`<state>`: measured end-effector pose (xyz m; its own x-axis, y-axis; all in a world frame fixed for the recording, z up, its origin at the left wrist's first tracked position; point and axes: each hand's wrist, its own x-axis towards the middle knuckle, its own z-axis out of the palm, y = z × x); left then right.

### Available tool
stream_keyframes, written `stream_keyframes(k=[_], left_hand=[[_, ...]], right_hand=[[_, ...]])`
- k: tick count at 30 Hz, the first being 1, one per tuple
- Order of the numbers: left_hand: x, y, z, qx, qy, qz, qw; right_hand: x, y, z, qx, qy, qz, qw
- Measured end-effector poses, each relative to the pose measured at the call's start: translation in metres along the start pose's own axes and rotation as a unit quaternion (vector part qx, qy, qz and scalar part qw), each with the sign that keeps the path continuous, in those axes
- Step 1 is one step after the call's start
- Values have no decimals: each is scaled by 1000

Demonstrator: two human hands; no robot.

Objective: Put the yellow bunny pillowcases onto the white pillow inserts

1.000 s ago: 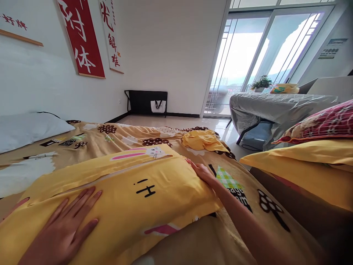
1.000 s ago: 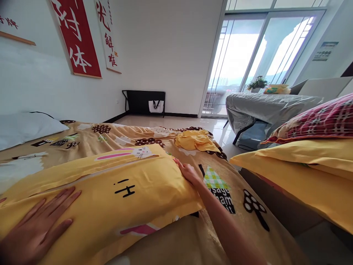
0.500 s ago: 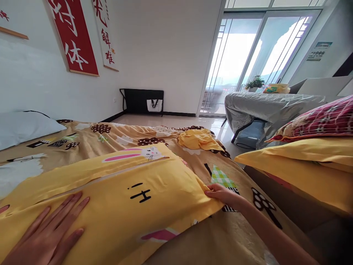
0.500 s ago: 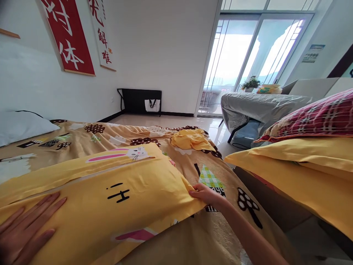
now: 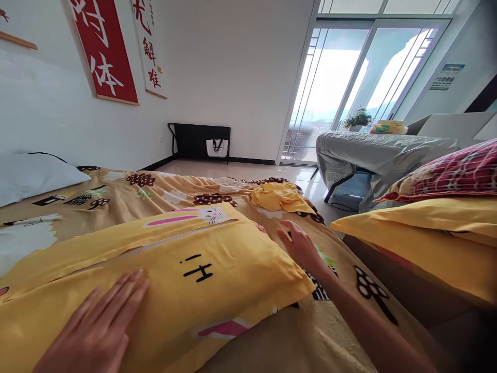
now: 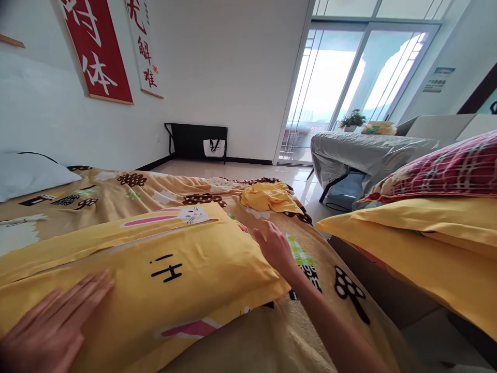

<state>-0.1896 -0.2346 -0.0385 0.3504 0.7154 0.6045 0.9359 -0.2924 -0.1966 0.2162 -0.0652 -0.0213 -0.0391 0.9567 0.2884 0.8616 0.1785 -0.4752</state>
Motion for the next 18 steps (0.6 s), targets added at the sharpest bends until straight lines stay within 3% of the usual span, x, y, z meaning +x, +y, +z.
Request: stream_keyframes(k=[1,2,4,6,10,14,18], left_hand=[[12,13,0,-2,9,26,1000],[23,24,0,-2,13,57,998],[42,38,3,17,11,86,996],[49,40,9,43,5,71,997],[36,23,20,46,-11,43,998],[22,15,23,24,-6,39,999],[22,15,24,25,-7,39,999]], right_hand=[[-5,-19,8,27,49,-64,996],[-10,-37,16,48,57,-127,989],[-20,-61,33,66,9,-208,976],[-26,-64,47,67,-41,-222,972],[-28,-14,60,92,-52,-103,989],[-26,40,56,137,-97,25,986],[-18,45,50,141,-103,103,979]])
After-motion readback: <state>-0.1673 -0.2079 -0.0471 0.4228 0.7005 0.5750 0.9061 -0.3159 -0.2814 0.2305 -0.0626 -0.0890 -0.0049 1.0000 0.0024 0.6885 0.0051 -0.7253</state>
